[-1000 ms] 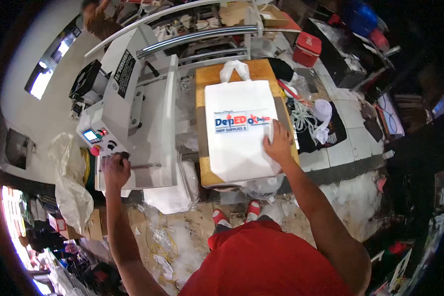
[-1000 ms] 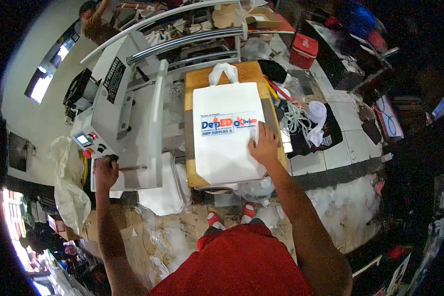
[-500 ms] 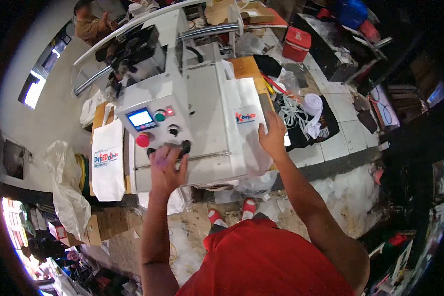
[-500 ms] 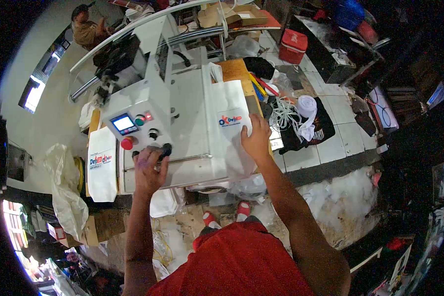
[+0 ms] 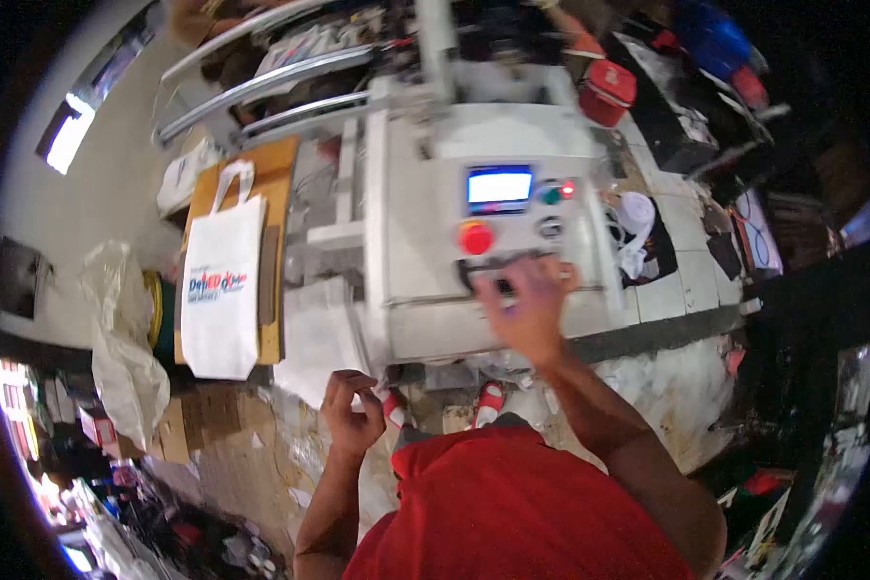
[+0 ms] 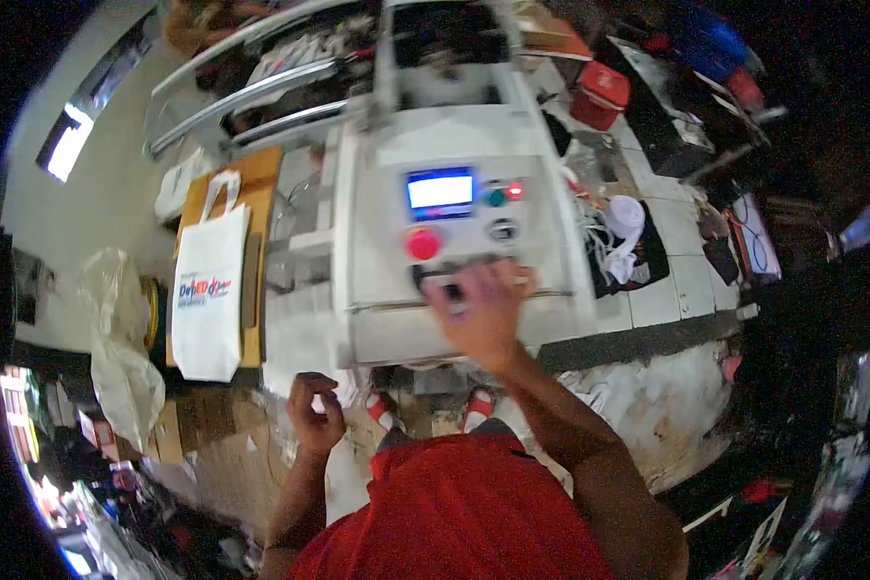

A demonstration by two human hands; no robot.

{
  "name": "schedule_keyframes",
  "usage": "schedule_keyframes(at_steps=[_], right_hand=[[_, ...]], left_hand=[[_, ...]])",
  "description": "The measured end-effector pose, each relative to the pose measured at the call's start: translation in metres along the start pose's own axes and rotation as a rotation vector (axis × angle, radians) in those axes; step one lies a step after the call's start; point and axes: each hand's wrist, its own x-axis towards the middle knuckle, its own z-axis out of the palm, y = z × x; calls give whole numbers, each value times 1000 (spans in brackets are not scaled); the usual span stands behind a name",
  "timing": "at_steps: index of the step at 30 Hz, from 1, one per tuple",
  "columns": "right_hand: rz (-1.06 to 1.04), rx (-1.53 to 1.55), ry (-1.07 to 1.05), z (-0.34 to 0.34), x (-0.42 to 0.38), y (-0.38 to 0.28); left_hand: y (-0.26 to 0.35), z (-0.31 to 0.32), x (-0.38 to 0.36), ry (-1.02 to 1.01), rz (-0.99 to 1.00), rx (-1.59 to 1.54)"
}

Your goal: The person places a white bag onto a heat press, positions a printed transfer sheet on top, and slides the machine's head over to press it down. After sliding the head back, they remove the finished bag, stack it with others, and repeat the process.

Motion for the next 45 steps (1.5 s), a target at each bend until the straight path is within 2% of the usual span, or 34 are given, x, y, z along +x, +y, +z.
schedule_keyframes(at_steps=[1, 2, 3, 4, 6, 7, 8, 9, 10, 11, 12, 14, 16, 17, 18, 21, 22, 25, 29, 30, 32, 34, 36, 38, 39, 40, 42, 43, 44, 45], right_hand=[[-2, -23, 56, 5, -2, 6], [35, 29, 119, 8, 0, 7], [-12, -126, 152, 14, -3, 17], [-35, -103, 241, 19, -5, 26], [-82, -170, 320, 24, -11, 47], [-26, -188, 269, 23, -26, 75], [-72, -87, 423, 26, -29, 92], [26, -98, 373, 17, -38, 104], [123, -114, 321, 9, -47, 115], [304, -53, 398, 6, -44, 104], [383, 1, 483, 6, -38, 95], [331, -222, 408, -26, -61, 137], [0, -777, 200, -43, -64, 133], [-197, -1031, 167, -51, -65, 131], [-170, -1151, 149, -54, -66, 128], [-225, -1069, 117, -79, -65, 138], [-151, -1100, 122, -80, -64, 137], [-175, -985, 180, -72, -58, 128], [-181, -1055, 212, -78, -69, 133], [-124, -1024, 192, -77, -66, 135], [162, -516, 329, -88, -65, 169], [171, -480, 320, -89, -62, 186], [54, -650, 187, -49, -38, 131], [196, -264, 365, -16, -24, 77], [259, -156, 504, 0, -28, 40], [298, -204, 607, 9, -41, -2], [384, -113, 573, 0, -105, -29], [362, -119, 490, 12, -134, -72], [373, -194, 308, 12, -176, -98], [358, -172, 223, 19, -218, -119]], left_hand=[[-26, -8, -16, -23, -16, 10], [-56, -19, -34, -120, -173, 28], [-91, -25, -51, -159, -314, 69], [-137, -30, -71, -214, -393, 103], [-234, -39, -109, -207, -464, 211], [-281, -43, -122, -205, -496, 305], [-328, -44, -136, -170, -586, 358], [-367, -44, -142, -162, -665, 434], [-411, -44, -154, -89, -517, 450], [-433, -49, -156, -419, -926, 393], [-457, -50, -157, -560, -1078, 394], [-496, -44, -162, -610, -1124, 461], [-525, -39, -166, -590, -1133, 509], [-537, -36, -168, -582, -1136, 528], [-544, -32, -168, -578, -1135, 538], [-567, -27, -174, -548, -1150, 568], [-573, -25, -176, -542, -1151, 580], [-581, -25, -177, -503, -1145, 602], [-588, -26, -182, -456, -1131, 620], [-589, -26, -183, -443, -1126, 617], [-589, -31, -183, -417, -1113, 611], [-585, -37, -182, -381, -1095, 609], [-579, -46, -182, -349, -1083, 599], [-567, -56, -181, -319, -1066, 577], [-560, -64, -182, -306, -1055, 562], [-549, -72, -181, -292, -1041, 541], [-542, -88, -186, -268, -1017, 546], [-571, -87, -208, -221, -959, 675], [-566, -101, -206, -292, -986, 527], [-571, -112, -216, -287, -961, 511]])
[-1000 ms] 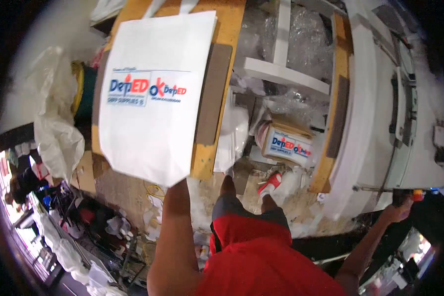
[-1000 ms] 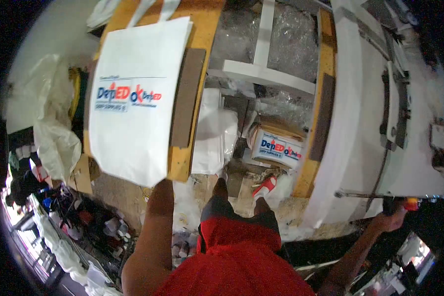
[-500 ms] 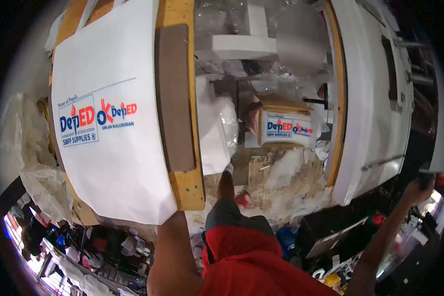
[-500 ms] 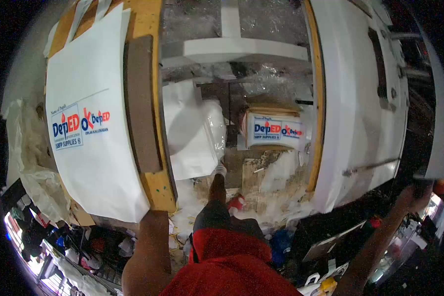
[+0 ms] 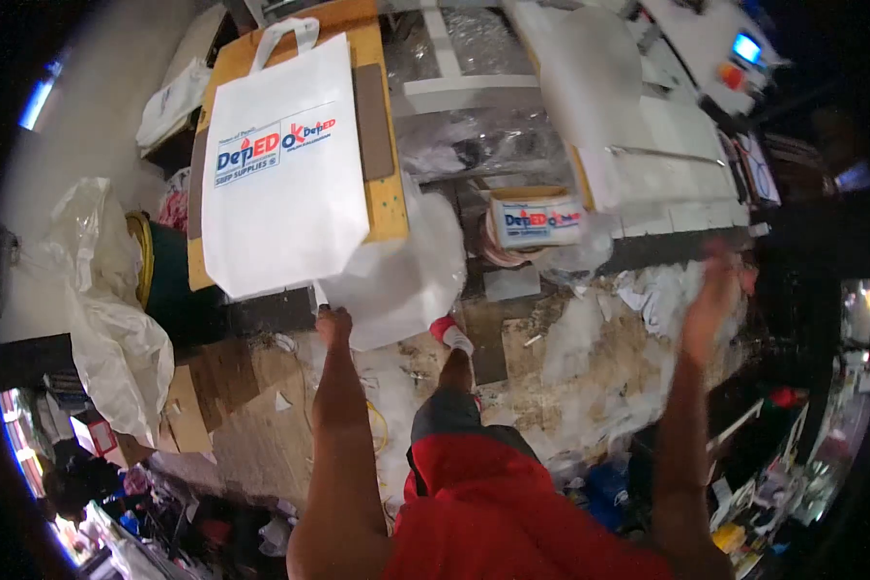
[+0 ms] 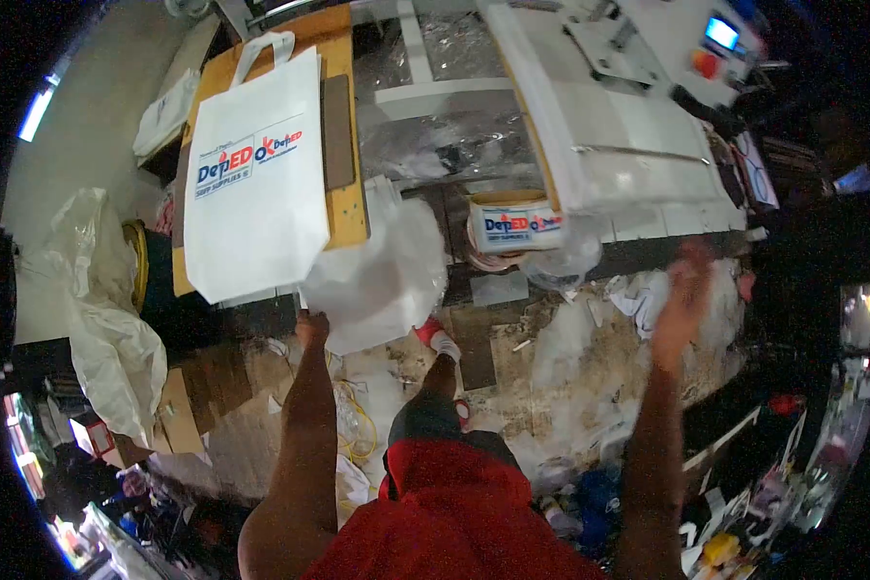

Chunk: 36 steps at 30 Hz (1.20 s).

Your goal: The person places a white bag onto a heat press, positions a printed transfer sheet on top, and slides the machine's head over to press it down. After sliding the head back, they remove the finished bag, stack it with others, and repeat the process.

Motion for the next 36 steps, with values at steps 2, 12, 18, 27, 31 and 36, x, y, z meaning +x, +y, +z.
schedule_keyframes(at_steps=[2, 12, 18, 27, 31, 36], right_hand=[[38, 122, -156, 6, -108, 8], [1492, 1111, -1080, -38, -347, -96], [1816, 1278, -1319, 25, -387, -86], [1358, 1113, -1193, -31, -227, -187], [1353, 1142, -1252, -2, -155, -250], [1267, 1005, -1113, 8, -119, -293]], left_hand=[[-35, 19, 1, -10, 136, -46], [-8, -169, -295, -620, 254, -882], [-1, -225, -294, -274, 1066, -79], [-14, -259, -203, -694, 968, -243], [-9, -349, -173, -922, 99, -961], [-23, -375, -114, -449, 1199, -51]])
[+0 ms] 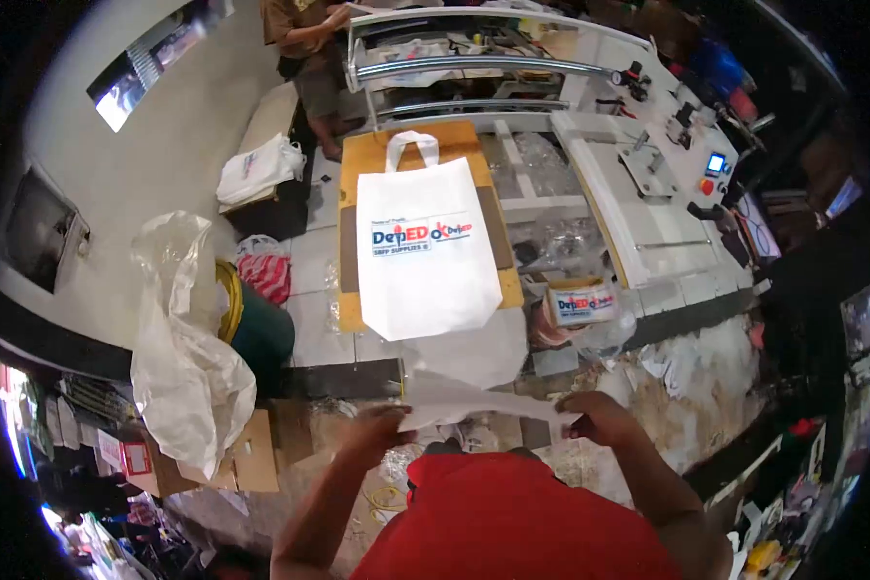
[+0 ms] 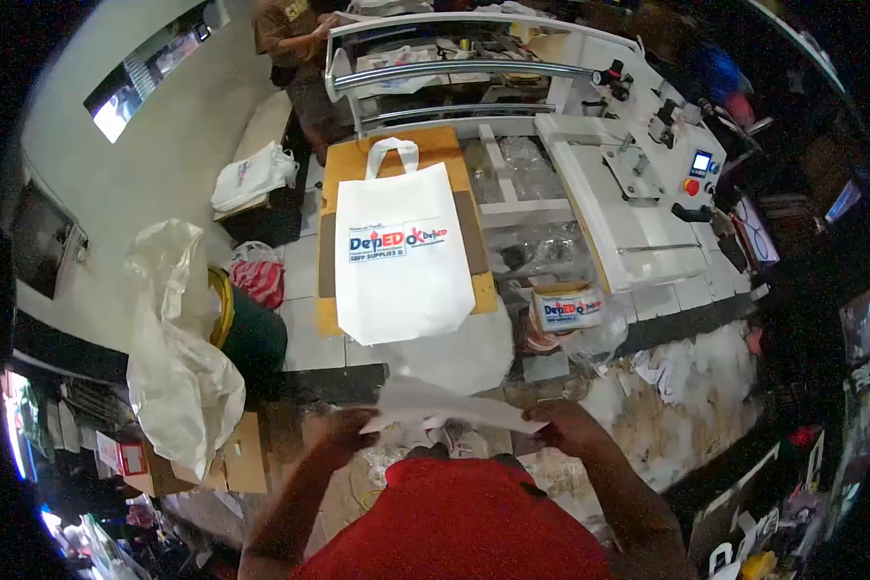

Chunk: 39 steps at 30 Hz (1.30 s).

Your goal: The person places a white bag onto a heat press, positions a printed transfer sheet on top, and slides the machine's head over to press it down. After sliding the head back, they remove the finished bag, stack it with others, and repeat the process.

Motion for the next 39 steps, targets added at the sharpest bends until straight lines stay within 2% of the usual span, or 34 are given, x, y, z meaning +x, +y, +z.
schedule_keyframes(at_steps=[1, 2, 3, 5, 6, 7, 8, 9, 11, 12, 13, 14, 15, 16, 17, 18, 20, 21, 22, 23, 24, 25, 26, 27, 28, 29, 31, 34, 37, 39], right_hand=[[-53, -54, 21, -15, -2, -5], [-135, -57, 83, -16, -17, -23], [-303, -143, 148, 1, -49, -56], [-456, -349, 358, -11, -82, -100], [-626, -328, 420, -30, -88, -114], [-793, -304, 482, -45, -94, -126], [-877, -392, 506, -28, -118, -158], [-929, -426, 492, -24, -135, -185], [-1178, -365, 470, -21, -146, -233], [-1229, -337, 539, -2, -154, -255], [-1320, -342, 556, 21, -158, -275], [-1443, -391, 567, 37, -154, -297], [-1565, -442, 575, 53, -150, -313], [-1758, -434, 637, 83, -148, -321], [-1960, -417, 696, 112, -144, -327], [-1964, -411, 689, 132, -134, -325], [-2442, -509, 921, 160, -107, -316], [-2366, -591, 907, 166, -80, -309], [-2263, -674, 821, 167, -34, -296], [-2152, -753, 745, 168, 13, -283], [-2036, -824, 680, 170, 60, -271], [-1443, -854, 681, 178, 103, -238], [-1007, -1285, 587, 138, 196, -214], [-1010, -1038, 447, 114, 248, -164], [-1136, -1135, 437, 93, 280, -127], [-1079, -1088, 424, 96, 271, -107], [-1011, -1046, 406, 100, 265, -95], [-1028, -1037, 485, 100, 261, -84], [-1072, -995, 547, 100, 253, -78], [-1211, -1002, 587, 99, 258, -77]], left_hand=[[24, -3, 21, -165, -208, -382], [21, 19, 33, -175, -9, -484], [45, 15, 60, -401, 0, -205], [47, 50, 102, -377, 82, -628], [73, 43, 136, -434, -222, -908], [100, 5, 170, -421, 20, -554], [127, -33, 203, -336, 237, -195], [139, -58, 232, -217, 284, -222], [163, -130, 273, -18, 231, -660], [174, -170, 287, 75, 234, -806], [181, -210, 303, 95, 334, -1135], [190, -258, 308, 452, 248, -490], [200, -298, 300, 605, 295, -591], [207, -337, 291, 794, 328, -358], [221, -366, 269, 1015, 497, -169], [231, -382, 249, 1227, 660, 31], [229, -381, 221, 1492, 885, 70], [211, -377, 217, 1683, 786, 294], [171, -364, 231, 1619, 887, 107], [131, -342, 224, 1481, 509, 535], [54, -302, 241, 1278, 241, 613], [-22, -262, 258, 1041, -1, 723], [-40, -219, 248, 613, -228, 496], [-78, -178, 238, 511, -313, 377], [-114, -136, 228, 411, -409, 265], [-150, -96, 218, 317, -510, 168], [-141, -86, 207, 418, -442, 139], [-142, -85, 200, 436, -427, 118], [-147, -80, 195, 473, -383, 7], [-144, -82, 194, 543, -332, -34]])
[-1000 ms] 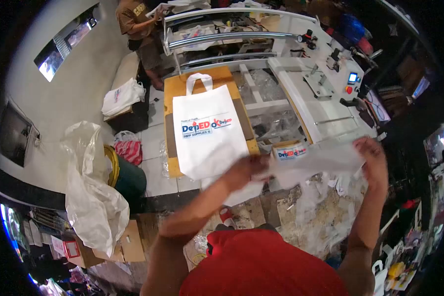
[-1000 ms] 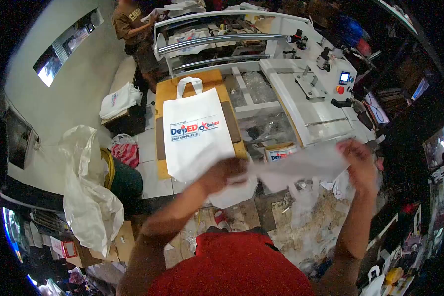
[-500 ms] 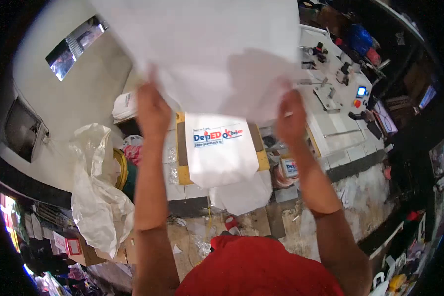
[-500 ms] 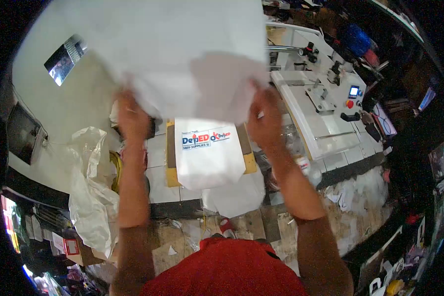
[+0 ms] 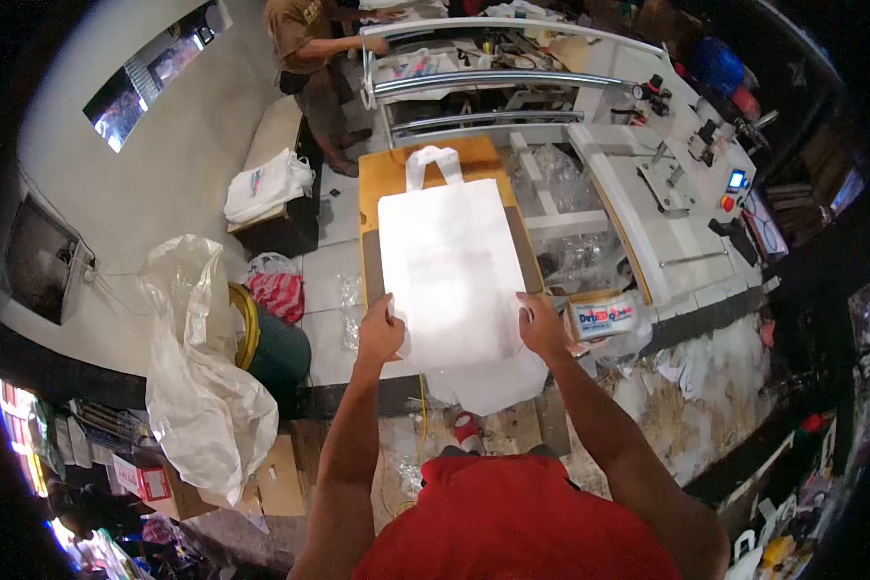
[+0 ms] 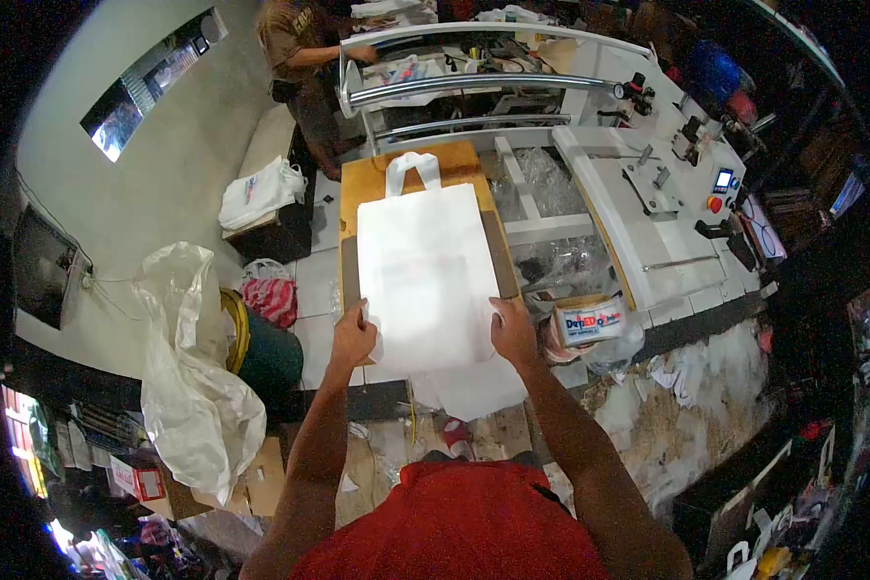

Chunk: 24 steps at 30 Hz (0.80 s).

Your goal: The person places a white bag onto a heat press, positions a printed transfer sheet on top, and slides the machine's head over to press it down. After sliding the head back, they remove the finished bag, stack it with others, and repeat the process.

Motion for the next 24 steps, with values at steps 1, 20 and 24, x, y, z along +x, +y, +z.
schedule_keyframes(at_steps=[1, 20, 24], right_hand=[[5, -1, -5, 2, 0, 1], [237, 111, 23, -34, 4, -1], [437, 27, 48, -57, -82, 156]], left_hand=[[1, -1, -2, -6, -5, -1], [-7, -2, -24, 363, 69, -58], [-41, 15, -65, 499, 2, 9]])
